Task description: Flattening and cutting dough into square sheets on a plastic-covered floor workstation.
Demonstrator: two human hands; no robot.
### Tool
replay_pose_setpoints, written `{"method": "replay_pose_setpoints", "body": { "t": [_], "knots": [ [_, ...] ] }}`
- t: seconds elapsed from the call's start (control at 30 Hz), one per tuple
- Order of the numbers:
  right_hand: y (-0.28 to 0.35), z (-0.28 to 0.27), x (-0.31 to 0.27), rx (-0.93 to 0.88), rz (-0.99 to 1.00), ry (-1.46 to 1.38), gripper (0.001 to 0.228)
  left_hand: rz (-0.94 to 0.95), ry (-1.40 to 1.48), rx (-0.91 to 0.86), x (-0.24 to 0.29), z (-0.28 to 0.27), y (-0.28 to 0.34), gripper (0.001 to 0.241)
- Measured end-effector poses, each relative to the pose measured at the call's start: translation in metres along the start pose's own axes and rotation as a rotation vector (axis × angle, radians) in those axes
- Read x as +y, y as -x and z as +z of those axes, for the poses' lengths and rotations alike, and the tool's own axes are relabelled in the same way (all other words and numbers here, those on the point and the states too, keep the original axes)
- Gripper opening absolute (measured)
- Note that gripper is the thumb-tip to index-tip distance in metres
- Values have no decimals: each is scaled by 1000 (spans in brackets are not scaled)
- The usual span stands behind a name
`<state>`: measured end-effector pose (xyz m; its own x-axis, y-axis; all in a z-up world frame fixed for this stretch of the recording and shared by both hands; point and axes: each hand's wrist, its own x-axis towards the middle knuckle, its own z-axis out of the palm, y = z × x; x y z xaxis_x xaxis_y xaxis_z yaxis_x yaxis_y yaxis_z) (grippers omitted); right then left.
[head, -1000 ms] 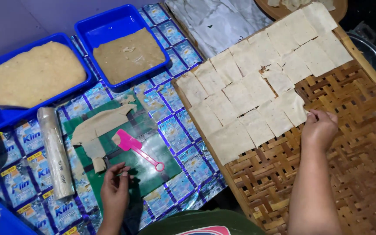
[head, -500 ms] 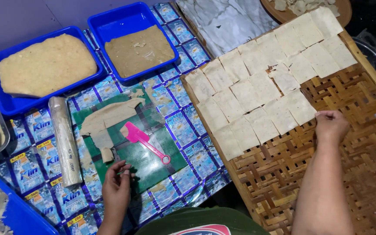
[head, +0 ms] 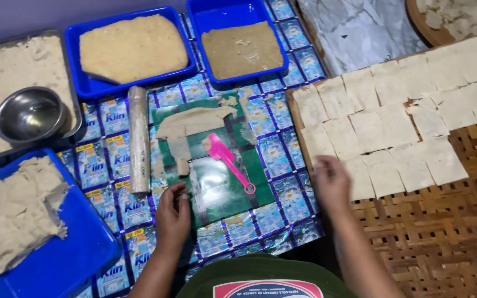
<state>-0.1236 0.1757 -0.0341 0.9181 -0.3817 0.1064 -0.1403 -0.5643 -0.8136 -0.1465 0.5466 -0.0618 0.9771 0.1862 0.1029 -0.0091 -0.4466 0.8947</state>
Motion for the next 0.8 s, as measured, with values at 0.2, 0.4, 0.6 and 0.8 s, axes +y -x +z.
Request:
{"method": "replay_pose_setpoints", "body": {
  "t": [0.2,0.4,0.6,0.8],
  "knots": [
    [34,151,-19,-347,-534,423,49,300,-221,102,-19,-15,5,27],
    [9,170,-10,-386,-549,787,55,363,-296,187,-28,-40,12,30],
    [28,151,-32,-368,-352,655,59,346,-352,148,-52,-58,15,35],
    [55,130,-28,-327,-99,434,33,349,-386,217,-64,-71,-4,36]
  ]
}}
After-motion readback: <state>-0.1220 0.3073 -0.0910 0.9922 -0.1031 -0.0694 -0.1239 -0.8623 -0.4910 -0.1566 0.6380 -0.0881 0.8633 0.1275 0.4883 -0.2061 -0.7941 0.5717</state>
